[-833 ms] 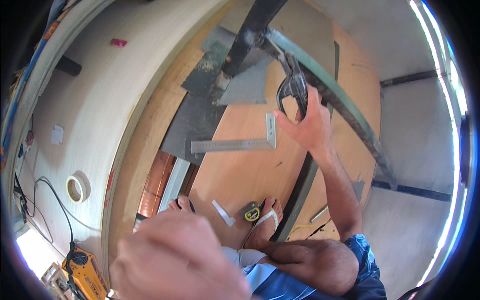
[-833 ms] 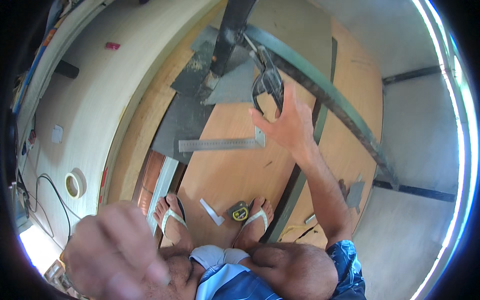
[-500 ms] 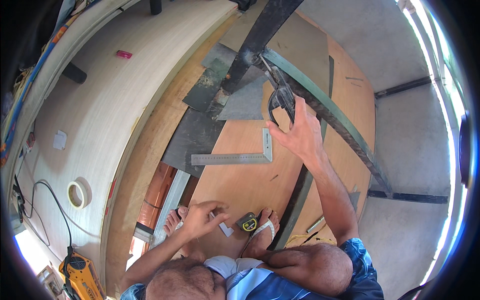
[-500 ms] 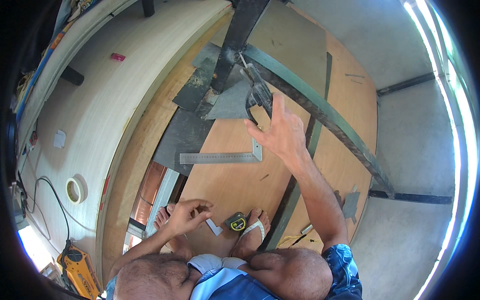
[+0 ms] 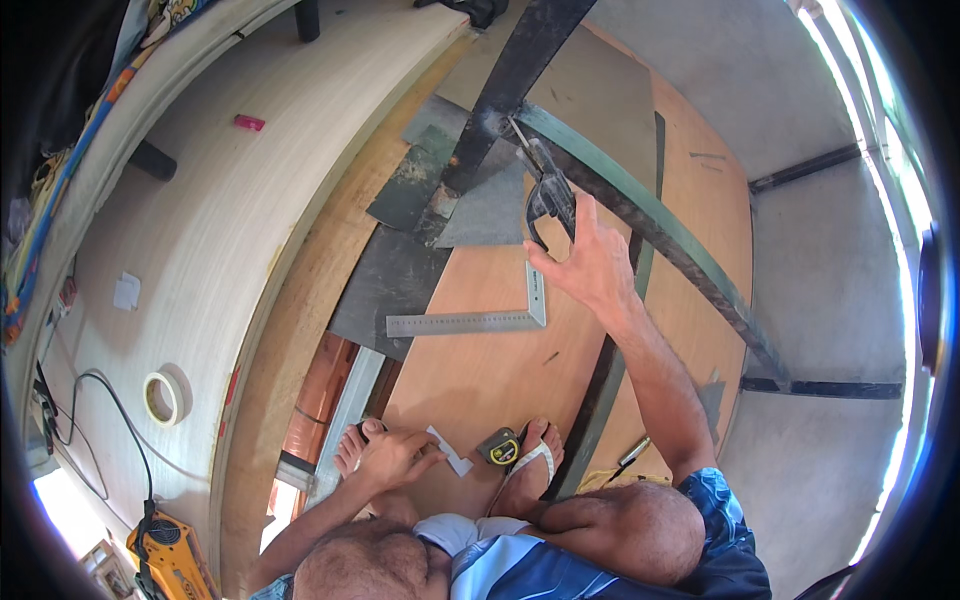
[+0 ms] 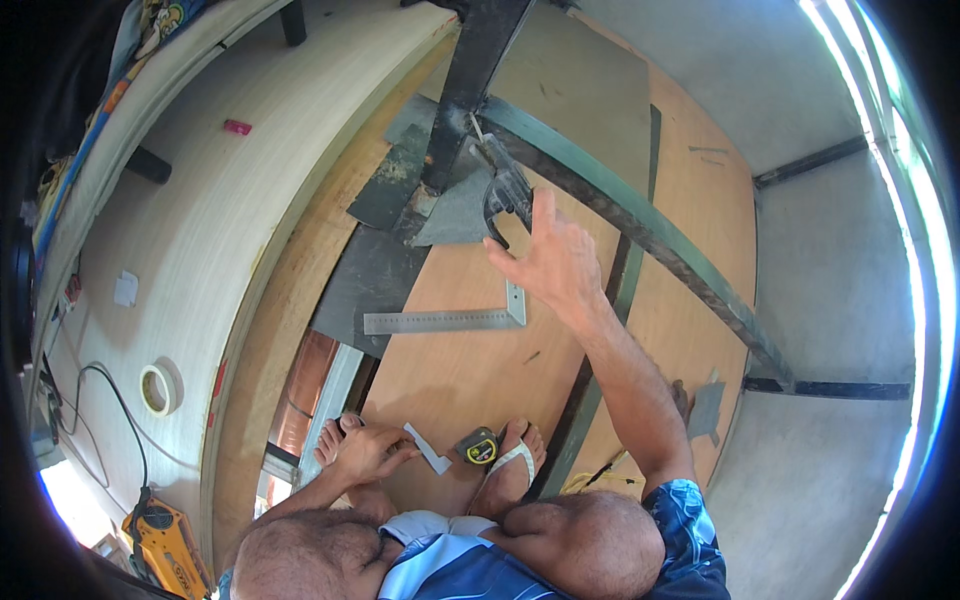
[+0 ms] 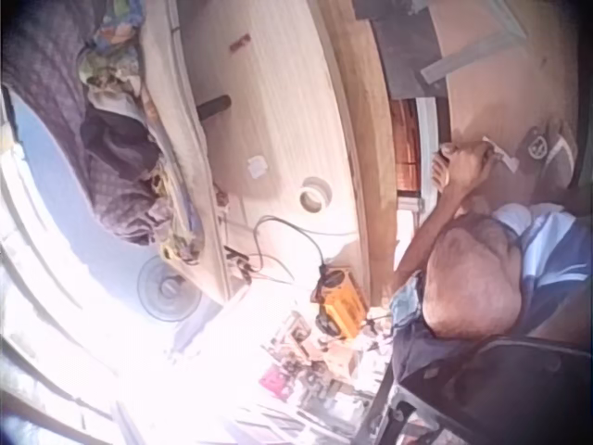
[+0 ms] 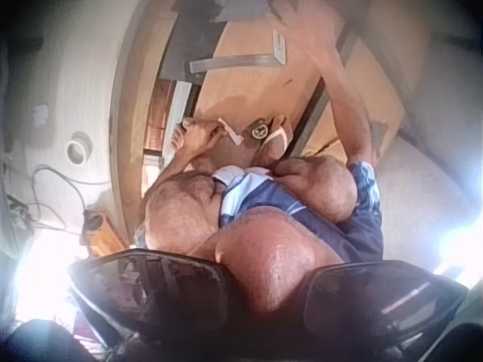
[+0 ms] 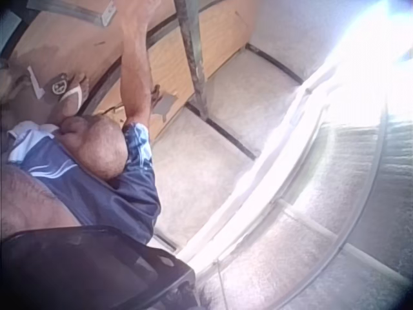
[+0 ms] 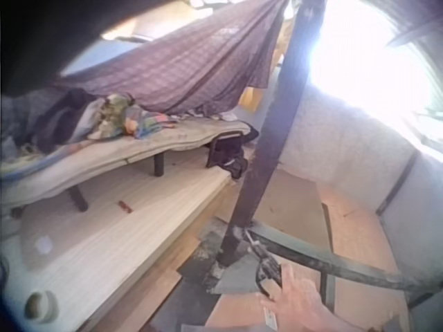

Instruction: The person welds a metal frame using a handheld welding torch, producing sparks and bright flashes. They adjust the camera and touch their face several times during the process.

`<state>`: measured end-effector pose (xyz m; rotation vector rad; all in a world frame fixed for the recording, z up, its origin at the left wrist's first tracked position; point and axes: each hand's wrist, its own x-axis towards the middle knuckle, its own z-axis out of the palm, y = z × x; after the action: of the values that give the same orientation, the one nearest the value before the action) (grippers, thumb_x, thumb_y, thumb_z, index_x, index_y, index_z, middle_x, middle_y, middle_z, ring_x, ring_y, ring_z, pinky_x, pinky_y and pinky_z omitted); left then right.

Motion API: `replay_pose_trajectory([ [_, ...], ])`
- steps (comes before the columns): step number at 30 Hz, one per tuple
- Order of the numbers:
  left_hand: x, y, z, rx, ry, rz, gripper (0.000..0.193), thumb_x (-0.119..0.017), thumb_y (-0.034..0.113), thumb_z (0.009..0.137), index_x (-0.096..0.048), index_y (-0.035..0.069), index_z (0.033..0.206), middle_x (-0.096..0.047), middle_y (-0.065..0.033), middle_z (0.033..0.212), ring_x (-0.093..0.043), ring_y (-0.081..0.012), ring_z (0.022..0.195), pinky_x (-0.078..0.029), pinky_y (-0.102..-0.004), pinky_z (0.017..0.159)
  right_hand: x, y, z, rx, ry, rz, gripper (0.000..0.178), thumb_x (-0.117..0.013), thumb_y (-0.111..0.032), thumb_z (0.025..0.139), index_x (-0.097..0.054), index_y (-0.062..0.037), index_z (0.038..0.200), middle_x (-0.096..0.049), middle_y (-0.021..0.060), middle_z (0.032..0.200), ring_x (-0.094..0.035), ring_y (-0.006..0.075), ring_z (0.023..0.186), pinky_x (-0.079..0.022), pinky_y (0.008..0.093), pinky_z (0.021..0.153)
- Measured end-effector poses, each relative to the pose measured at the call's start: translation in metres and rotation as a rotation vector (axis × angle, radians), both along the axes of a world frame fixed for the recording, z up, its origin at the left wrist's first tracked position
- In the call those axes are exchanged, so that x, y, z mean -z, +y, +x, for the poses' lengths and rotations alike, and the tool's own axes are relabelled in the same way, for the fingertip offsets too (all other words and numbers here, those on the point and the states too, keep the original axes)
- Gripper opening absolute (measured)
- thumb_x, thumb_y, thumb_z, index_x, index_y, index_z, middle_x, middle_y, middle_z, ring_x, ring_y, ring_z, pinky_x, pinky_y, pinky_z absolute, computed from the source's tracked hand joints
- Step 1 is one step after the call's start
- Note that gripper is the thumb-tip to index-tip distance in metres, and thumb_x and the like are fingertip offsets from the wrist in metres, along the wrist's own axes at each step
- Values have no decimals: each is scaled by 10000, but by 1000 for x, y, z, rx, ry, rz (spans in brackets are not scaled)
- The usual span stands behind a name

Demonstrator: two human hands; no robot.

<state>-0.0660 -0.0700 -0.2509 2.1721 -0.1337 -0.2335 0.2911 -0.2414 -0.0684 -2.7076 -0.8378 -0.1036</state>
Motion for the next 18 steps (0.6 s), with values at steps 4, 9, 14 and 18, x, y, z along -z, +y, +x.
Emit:
replay_pose_trajectory([
  [4,-2,0,-1,2,38,15,353,-790,398,953,-781,74,1092,-784,-103,916,-773,-321,857,-605,-411,765,1,0,-2,-25,-64,23,705,-851,-425,850,-461,17,1238,-714,262,877,-719,482,813,-575,541,683],
  [9,1,-1,0,0,26,12,348,-785,403,956,-786,79,1082,-784,-114,924,-773,-334,854,-608,-428,762,10,-11,2,73,59,-84,757,-835,-397,859,-461,20,1367,-735,261,966,-731,470,868,-582,519,759],
  [14,3,1,1,19,73,6,341,-783,402,959,-789,84,1080,-783,-131,932,-774,-337,862,-605,-431,767,26,-8,22,-246,-335,-23,824,-837,-407,854,-452,39,1430,-728,255,929,-727,478,820,-576,536,727],
  [18,1,0,-2,21,91,-5,329,-777,402,967,-791,92,1077,-781,-146,935,-775,-333,855,-599,-432,777,21,-15,2,29,36,-55,829,-856,-411,837,-458,46,1402,-724,260,927,-729,480,799,-580,547,696],
])
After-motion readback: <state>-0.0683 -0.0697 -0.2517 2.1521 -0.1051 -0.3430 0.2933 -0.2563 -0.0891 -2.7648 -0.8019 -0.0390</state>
